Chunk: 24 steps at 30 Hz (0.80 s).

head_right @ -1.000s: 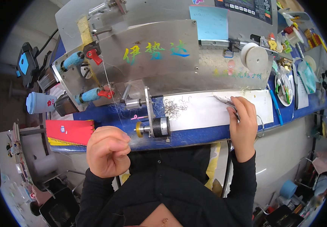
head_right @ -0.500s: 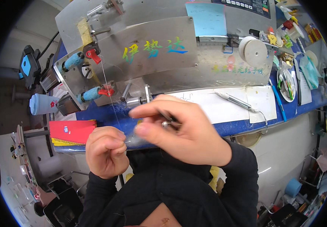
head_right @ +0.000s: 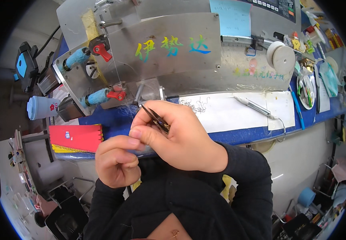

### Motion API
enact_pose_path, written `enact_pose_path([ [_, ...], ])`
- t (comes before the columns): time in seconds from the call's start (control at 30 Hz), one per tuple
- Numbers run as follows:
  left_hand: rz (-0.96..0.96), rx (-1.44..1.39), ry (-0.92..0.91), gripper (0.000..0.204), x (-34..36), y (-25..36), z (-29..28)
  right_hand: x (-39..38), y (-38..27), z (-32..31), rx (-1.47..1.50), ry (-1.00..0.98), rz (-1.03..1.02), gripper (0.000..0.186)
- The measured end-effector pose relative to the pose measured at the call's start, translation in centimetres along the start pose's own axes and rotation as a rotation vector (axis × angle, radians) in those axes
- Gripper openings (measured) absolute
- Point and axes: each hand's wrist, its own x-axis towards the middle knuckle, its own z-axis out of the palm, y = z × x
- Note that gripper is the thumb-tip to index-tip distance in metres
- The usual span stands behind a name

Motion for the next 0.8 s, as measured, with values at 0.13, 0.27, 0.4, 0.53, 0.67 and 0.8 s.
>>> enact_pose_path([
  [0.13, -0.063, -0.18, -0.017, 0.019, -0.3, -0.3, 0.2, 0.1, 0.9, 0.1, 0.149, 0.05, 0.044, 0.01],
  [0.27, -0.092, -0.201, 0.037, 0.014, -0.5, -0.3, 0.5, -0.9, 1.6, -1.4, -0.05, 0.108, -0.084, 0.012],
  [0.4, -0.099, -0.194, 0.074, 0.012, -0.6, -0.3, 0.7, -4.3, 3.3, -4.4, -0.759, 0.552, -0.233, 0.019],
  [0.53, -0.143, -0.184, 0.016, 0.007, -0.4, -0.3, 0.7, -7.6, 5.3, -11.1, -1.247, 0.769, -0.222, 0.026],
  [0.67, -0.116, -0.125, -0.104, 0.005, -0.1, -0.4, 0.8, -10.0, 6.7, -14.0, -1.261, 0.736, -0.155, 0.029],
  [0.8, -0.124, -0.13, -0.134, 0.005, -0.2, -0.2, 1.2, -11.4, 4.1, -11.1, -1.015, 0.699, -0.147, 0.03],
])
